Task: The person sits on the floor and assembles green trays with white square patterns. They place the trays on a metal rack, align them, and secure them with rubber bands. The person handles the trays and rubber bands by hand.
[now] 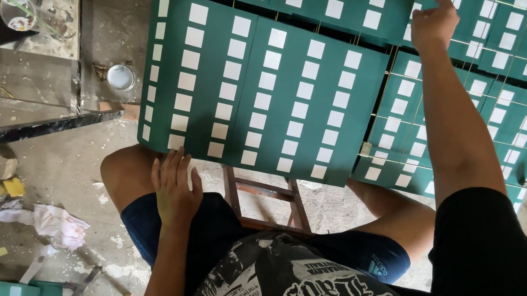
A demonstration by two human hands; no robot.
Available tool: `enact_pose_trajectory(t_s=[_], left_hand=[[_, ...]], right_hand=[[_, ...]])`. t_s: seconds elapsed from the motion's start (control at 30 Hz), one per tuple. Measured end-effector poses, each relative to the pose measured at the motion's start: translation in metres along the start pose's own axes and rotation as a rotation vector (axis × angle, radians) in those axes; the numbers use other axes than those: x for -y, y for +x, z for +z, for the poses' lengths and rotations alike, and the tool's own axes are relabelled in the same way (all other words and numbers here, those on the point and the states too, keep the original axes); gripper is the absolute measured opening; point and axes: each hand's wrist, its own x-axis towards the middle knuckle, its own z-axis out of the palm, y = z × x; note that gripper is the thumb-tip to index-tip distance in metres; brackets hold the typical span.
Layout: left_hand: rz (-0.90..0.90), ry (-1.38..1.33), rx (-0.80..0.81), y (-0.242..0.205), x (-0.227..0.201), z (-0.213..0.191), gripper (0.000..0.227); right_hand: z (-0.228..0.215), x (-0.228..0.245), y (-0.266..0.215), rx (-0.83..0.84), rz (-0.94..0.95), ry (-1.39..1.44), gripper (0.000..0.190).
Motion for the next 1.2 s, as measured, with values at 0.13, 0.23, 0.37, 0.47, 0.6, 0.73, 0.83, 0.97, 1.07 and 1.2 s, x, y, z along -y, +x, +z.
enact_pose_trajectory(t_s=[0.13, 0.23, 0.37, 0.47, 0.6, 0.73, 0.83, 0.97, 1.07, 1.2], left_hand=[[0.017, -0.028, -0.029, 0.001, -0.004, -0.001, 0.031], [0.027, -0.055, -0.069, -0.002, -0.005, -0.004, 0.032], [0.009, -0.148, -0.102, -0.014, 0.002, -0.011, 0.029], [0.016, -0.256, -0.108, -0.032, 0.014, -0.009, 0.033], [0.021, -0.236, -0.221, -0.053, 0.029, 0.002, 0.031], [0.024, -0.261, -0.21, -0.062, 0.05, 0.003, 0.033], [-0.021, -0.317, -0.232, -0.069, 0.058, 0.004, 0.032], [-0.035, -0.361, -0.25, -0.066, 0.058, 0.01, 0.029], [-0.02, -0.342, -0.3, -0.061, 0.052, 0.006, 0.03], [-0.055, -0.351, -0.311, -0.056, 0.045, 0.007, 0.026]], right_hand=[[0.0, -0.017, -0.068, -0.188, -0.666, -0.28, 0.036], [-0.002, -0.016, -0.176, -0.089, -0.893, -0.198, 0.011], [0.007, -0.048, -0.308, 0.038, -0.89, -0.223, 0.008], [0.018, -0.073, -0.378, 0.178, -0.816, -0.175, 0.013], [0.039, -0.083, -0.433, 0.273, -0.702, -0.096, 0.016], [0.061, -0.074, -0.459, 0.307, -0.703, -0.095, 0.017], [0.07, -0.059, -0.473, 0.323, -0.801, -0.134, 0.016], [0.08, -0.041, -0.483, 0.397, -0.809, -0.178, 0.017], [0.087, -0.04, -0.482, 0.429, -0.824, -0.185, 0.017], [0.088, -0.04, -0.484, 0.482, -0.922, -0.202, 0.019]])
